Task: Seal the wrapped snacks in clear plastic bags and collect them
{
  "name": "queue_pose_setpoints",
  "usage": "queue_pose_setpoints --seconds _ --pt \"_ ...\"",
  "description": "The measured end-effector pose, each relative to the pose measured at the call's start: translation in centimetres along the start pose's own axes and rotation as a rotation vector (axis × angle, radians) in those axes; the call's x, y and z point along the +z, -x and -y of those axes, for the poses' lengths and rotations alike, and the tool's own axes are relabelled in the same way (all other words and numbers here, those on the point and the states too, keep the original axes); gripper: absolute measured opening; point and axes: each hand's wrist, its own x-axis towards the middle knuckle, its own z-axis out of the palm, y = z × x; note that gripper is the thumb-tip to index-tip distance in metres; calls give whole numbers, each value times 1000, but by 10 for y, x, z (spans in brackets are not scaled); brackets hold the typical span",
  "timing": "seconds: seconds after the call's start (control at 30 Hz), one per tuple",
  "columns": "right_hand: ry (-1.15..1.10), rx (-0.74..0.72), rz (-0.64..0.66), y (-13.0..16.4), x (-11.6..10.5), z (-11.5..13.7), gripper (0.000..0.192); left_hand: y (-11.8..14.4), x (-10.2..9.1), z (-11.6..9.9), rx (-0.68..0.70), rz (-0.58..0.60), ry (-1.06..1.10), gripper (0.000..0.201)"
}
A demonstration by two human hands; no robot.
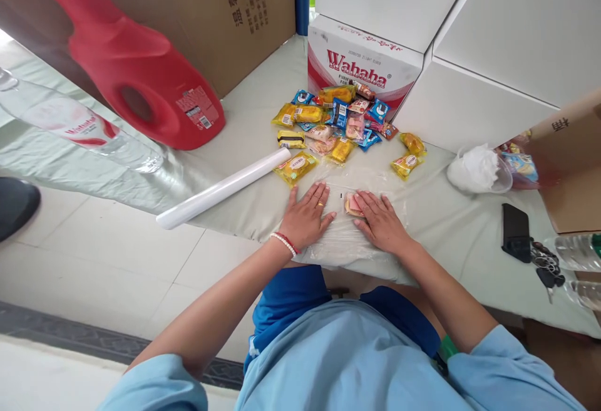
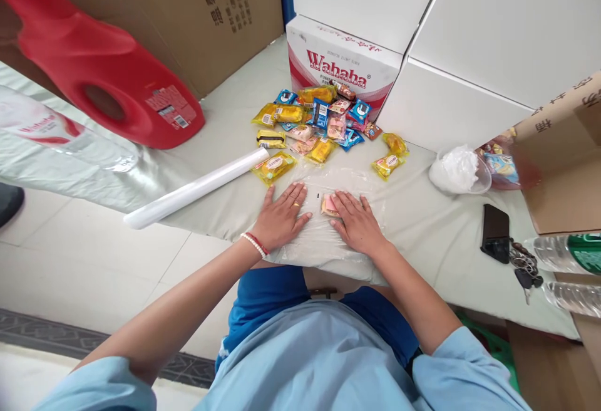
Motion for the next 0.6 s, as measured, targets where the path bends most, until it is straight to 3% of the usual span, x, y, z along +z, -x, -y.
queue_pose_setpoints --seconds 0.17,0.27,0.4,0.53,0.6 --pt "-59 -16 107 -3 -12 -8 64 6 2 -1 -34 -13 7 70" --pt "-206 -2 118 -26 -30 -30 57 7 1 -1 -31 -7 18 75" --pt "-276 252 -128 -101 -49 -67 48 5 -1 -1 -41 9 22 74" --pt "-188 564 -227 -191 -49 -83 38 5 -2 0 -36 9 15 73" --pt "-252 674 -254 -224 -47 -83 39 5 -2 1 -36 2 9 73"
